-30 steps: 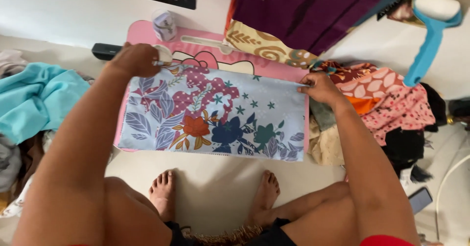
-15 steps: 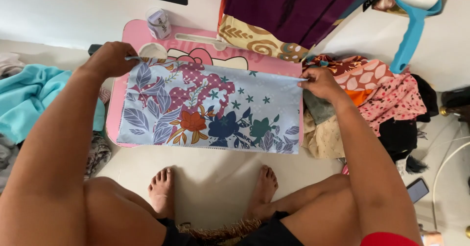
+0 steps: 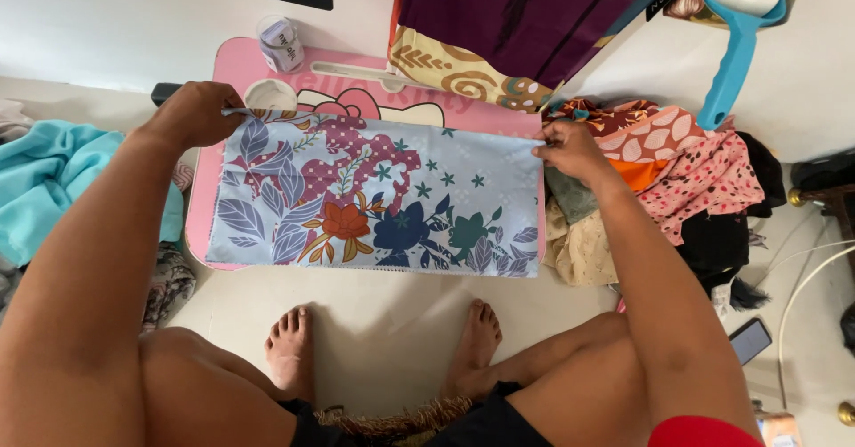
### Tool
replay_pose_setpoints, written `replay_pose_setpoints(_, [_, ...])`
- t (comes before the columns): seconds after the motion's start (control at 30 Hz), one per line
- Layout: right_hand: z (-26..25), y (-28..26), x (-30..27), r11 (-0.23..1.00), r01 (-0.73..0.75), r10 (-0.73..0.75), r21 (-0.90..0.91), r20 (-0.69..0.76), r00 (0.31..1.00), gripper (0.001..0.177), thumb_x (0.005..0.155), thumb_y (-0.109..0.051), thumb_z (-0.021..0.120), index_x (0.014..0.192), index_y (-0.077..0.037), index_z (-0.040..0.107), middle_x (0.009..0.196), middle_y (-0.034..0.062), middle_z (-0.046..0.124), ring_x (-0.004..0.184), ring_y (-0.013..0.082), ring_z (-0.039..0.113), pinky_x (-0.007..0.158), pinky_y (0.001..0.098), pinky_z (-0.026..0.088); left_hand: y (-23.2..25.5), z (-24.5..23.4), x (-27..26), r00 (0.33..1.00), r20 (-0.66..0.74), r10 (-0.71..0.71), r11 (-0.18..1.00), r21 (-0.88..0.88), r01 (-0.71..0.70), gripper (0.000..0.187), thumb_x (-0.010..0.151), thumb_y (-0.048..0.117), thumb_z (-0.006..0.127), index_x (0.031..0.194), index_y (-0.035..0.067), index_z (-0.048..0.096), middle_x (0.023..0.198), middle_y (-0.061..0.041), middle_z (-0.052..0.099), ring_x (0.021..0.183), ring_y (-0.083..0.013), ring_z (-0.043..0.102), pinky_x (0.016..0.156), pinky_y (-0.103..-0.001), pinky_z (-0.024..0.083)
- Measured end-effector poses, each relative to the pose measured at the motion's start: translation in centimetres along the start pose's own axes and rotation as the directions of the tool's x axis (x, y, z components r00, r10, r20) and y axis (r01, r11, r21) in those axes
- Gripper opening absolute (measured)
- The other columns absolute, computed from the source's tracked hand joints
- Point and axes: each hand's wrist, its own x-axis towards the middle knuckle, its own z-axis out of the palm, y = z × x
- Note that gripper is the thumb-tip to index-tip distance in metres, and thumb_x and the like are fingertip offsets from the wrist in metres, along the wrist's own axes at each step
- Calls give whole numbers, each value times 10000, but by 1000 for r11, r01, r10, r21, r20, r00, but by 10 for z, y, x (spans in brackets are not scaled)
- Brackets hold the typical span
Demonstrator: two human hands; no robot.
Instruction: Unfolding a piece of patterned fabric on a small table and using a lint roller to remove debris from its surface.
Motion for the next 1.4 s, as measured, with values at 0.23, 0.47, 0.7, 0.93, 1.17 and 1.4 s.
replay_pose_setpoints(0.23, [15,-24,-2,954,-297,290,-47,-115,950,289,864,-58,779,1082,46,621,856,139,686,665,209,681,595,301,601,6,4,12,994,26,-103,972,216,95,277,984,227,699,1225,100,751,1032,-122,797,820,-283,760,727,-394,609])
replay_pose_setpoints(0.47, [18,-24,1,905,-425,423,25,-155,893,212,854,-71,805,865,-43,595,789,111,676,613,207,662,612,305,581,-3,11,15,999,-4,-44,980,194,44,256,974,201,714,1188,66,760,996,-144,793,770,-301,748,697,-406,602])
replay_pose_setpoints(0.7, [22,-30,4,876,-404,450,265,-142,882,339,877,-21,738,1200,-35,637,946,97,716,708,167,681,627,273,599,-1,10,15,998,1,-64,977,203,62,276,981,198,695,1223,81,755,1013,-139,796,765,-293,757,683,-396,606])
replay_pose_setpoints(0.93, [24,-28,1,823,-372,469,429,-145,871,270,866,11,690,1123,-51,747,1018,89,740,843,184,688,797,308,593,-3,12,15,998,6,-64,974,219,61,286,983,218,697,1235,94,752,1024,-135,799,789,-296,765,700,-402,616])
replay_pose_setpoints(1.17, [22,-34,0,810,-339,449,479,-133,884,310,880,77,624,1140,-45,743,1050,102,733,867,192,700,809,280,610,-5,14,18,998,-9,-57,976,212,58,273,969,194,712,1210,77,761,1000,-143,796,768,-299,757,686,-403,607])
replay_pose_setpoints(1.4, [23,-20,12,872,-279,376,402,-184,908,261,848,83,652,1070,-13,752,1126,91,754,954,198,702,918,317,603,-6,15,20,997,-12,-72,980,185,73,291,968,191,721,1232,73,752,1042,-141,792,811,-292,757,714,-406,608])
